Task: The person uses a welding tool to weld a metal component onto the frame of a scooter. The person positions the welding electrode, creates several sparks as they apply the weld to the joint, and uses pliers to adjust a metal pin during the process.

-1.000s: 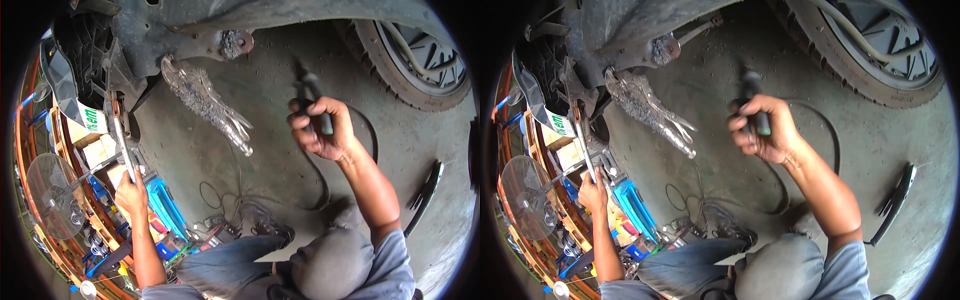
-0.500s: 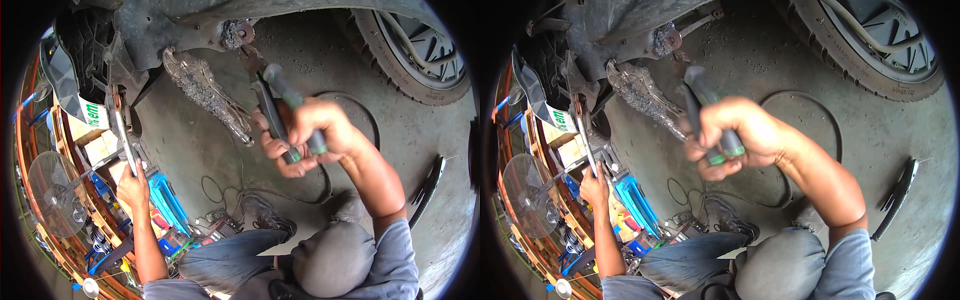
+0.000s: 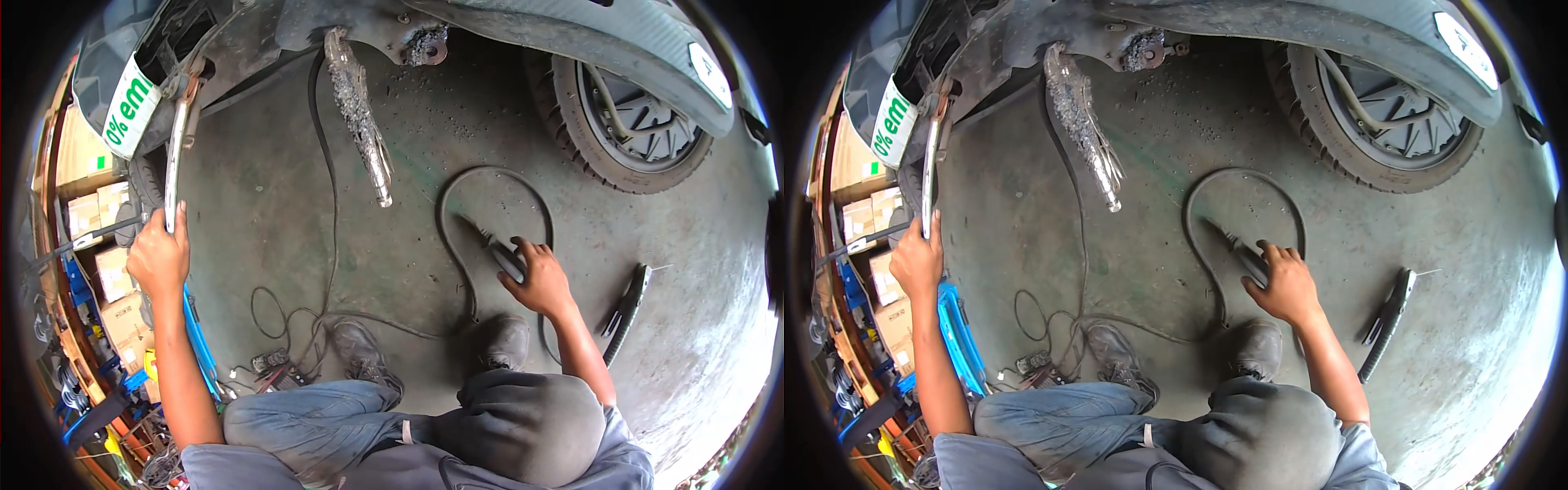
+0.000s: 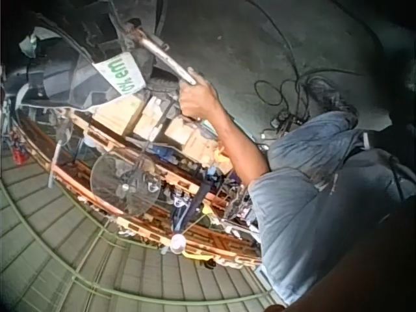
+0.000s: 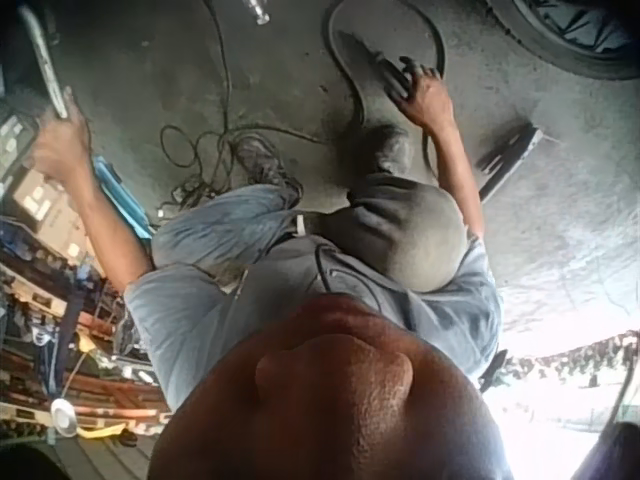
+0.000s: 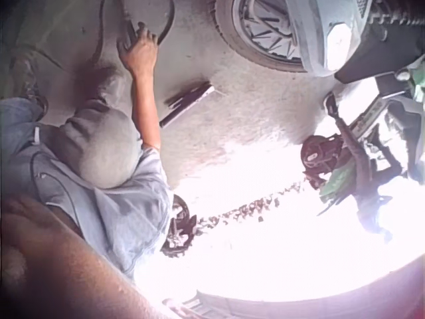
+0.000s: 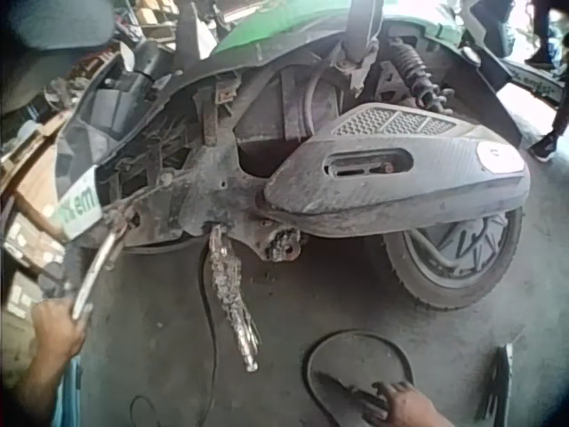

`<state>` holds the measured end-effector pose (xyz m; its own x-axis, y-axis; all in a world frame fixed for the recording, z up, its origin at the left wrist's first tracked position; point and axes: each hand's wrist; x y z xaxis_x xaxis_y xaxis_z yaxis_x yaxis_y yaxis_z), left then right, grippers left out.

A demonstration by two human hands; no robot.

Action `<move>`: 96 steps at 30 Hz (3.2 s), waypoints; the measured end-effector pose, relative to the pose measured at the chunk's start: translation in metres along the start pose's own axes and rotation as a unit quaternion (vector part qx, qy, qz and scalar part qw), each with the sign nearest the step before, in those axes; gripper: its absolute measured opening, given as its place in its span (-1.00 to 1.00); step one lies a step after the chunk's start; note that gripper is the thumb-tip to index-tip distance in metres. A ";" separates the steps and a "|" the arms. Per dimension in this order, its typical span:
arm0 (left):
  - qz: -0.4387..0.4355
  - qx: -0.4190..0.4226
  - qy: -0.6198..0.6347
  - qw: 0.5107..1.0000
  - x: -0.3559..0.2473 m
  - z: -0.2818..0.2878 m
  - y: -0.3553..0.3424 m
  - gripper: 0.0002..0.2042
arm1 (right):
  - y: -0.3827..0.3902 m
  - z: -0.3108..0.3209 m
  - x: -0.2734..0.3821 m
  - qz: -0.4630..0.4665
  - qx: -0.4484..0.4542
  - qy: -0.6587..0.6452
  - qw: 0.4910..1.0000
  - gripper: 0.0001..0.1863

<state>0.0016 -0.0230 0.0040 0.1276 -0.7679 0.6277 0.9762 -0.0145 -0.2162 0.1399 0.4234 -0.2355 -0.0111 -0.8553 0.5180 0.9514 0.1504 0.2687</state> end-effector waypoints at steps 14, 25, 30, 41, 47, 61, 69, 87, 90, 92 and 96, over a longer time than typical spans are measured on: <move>-0.004 0.068 0.015 0.998 0.008 -0.015 0.004 -0.41 | 0.257 0.090 -0.134 -0.492 -0.407 0.029 0.769 -0.74; -0.030 0.019 0.047 0.998 -0.015 0.015 -0.001 -0.51 | 0.194 -0.005 -0.153 -0.522 -0.129 0.126 0.834 -0.29; -0.009 0.032 0.077 0.996 -0.006 0.006 0.002 -0.51 | 0.188 0.024 -0.131 -0.437 -0.224 0.105 0.865 -0.47; -0.001 0.029 0.064 0.998 -0.011 0.011 0.006 -0.50 | 0.170 0.061 -0.030 -0.132 -0.151 -0.472 0.859 -0.33; -0.011 0.001 0.043 0.999 -0.010 0.006 0.007 -0.53 | 0.052 0.070 0.046 -0.060 -0.196 -0.440 0.874 -0.56; -0.004 0.004 0.037 0.999 -0.014 0.009 0.006 -0.55 | -0.019 0.044 0.063 0.011 -0.231 -0.421 0.877 -0.52; 0.000 0.013 0.040 0.999 -0.015 0.009 0.004 -0.55 | -0.021 0.044 0.061 0.001 -0.220 -0.393 0.893 -0.50; 0.004 0.032 0.045 0.998 -0.014 0.009 0.004 -0.56 | -0.007 0.036 0.071 0.000 -0.195 -0.291 0.937 -0.47; 0.002 0.026 0.049 0.998 -0.014 0.009 0.004 -0.56 | -0.005 0.031 0.067 -0.028 -0.162 -0.400 0.902 -0.49; 0.003 0.023 0.053 0.998 -0.016 0.010 0.003 -0.56 | -0.002 0.027 0.056 -0.016 -0.054 -0.662 0.747 -0.56; 0.002 0.015 0.046 0.999 -0.012 0.009 0.006 -0.56 | -0.004 0.050 0.057 -0.039 0.124 -0.866 0.483 -0.54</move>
<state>0.0069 -0.0080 0.0018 0.1164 -0.8233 0.5555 0.9808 0.0072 -0.1948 0.1202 0.3991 -0.1665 -0.4888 0.8019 0.3434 0.8638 0.3898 0.3193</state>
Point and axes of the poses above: each hand's wrist, its own y-axis away from the middle knuckle, its own z-axis out of the back of the hand, x = y × z, and after that the axes turned 4 degrees about y, right-handed
